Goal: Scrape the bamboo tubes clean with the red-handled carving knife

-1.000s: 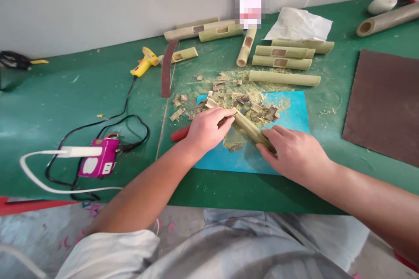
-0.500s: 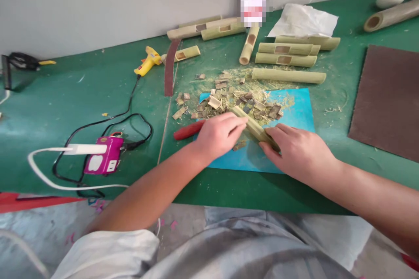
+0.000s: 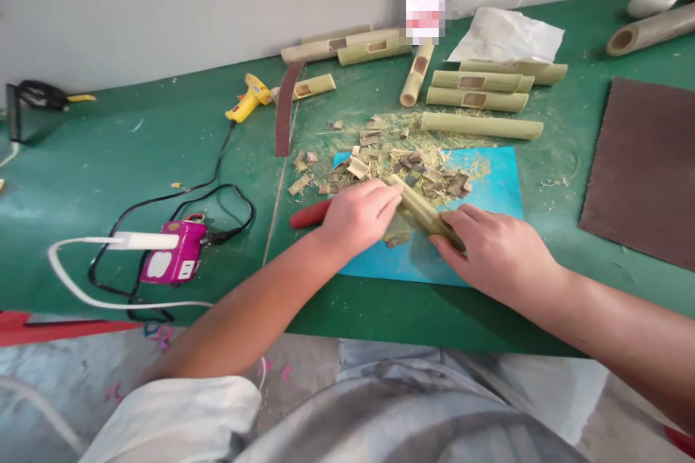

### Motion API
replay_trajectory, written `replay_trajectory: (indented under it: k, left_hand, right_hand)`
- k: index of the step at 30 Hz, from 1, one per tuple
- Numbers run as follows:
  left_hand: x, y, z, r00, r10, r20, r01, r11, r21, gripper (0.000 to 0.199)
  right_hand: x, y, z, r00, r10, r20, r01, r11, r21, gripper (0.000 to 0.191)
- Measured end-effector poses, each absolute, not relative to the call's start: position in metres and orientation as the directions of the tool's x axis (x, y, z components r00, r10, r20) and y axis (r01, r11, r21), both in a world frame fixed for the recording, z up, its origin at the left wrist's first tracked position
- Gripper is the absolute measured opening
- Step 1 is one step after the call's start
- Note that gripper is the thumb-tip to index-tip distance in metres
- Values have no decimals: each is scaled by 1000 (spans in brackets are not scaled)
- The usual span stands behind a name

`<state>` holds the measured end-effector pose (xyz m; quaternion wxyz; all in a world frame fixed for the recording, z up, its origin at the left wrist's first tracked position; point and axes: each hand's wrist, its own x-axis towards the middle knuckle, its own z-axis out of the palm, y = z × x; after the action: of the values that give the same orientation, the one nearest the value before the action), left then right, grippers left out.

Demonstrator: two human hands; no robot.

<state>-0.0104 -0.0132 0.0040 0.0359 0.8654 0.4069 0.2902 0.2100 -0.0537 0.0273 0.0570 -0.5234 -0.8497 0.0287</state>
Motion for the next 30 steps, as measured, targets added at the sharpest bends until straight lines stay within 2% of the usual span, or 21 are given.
replay_trajectory:
  k: [3, 7, 12, 17, 23, 27, 30]
  left_hand:
    - [-11, -12, 3, 534, 712, 456, 611, -698, 373, 21]
    - [-13, -9, 3, 418, 777, 471, 687, -609, 396, 19]
    - [-6, -17, 4, 537, 727, 427, 592, -686, 422, 22]
    - [-12, -10, 4, 403, 797, 449, 722, -579, 380, 21]
    - [-7, -16, 6, 528, 734, 427, 627, -676, 387, 22]
    - [-8, -13, 6, 441, 770, 460, 706, -615, 352, 21]
    - [-9, -13, 8, 464, 765, 448, 682, -630, 371, 20]
  right_hand:
    - [210, -54, 28, -444, 895, 33, 889, 445, -109, 29]
    - [210, -54, 28, -433, 901, 19, 894, 432, -120, 30]
    - [210, -53, 29, -446, 895, 3, 889, 444, -108, 29]
    - [211, -52, 29, -414, 910, -8, 902, 409, -141, 31]
    - [211, -51, 28, -414, 909, -40, 902, 404, -150, 31]
    - [211, -52, 29, -401, 915, -33, 908, 392, -150, 31]
    - [211, -53, 30, -406, 913, -38, 905, 396, -158, 30]
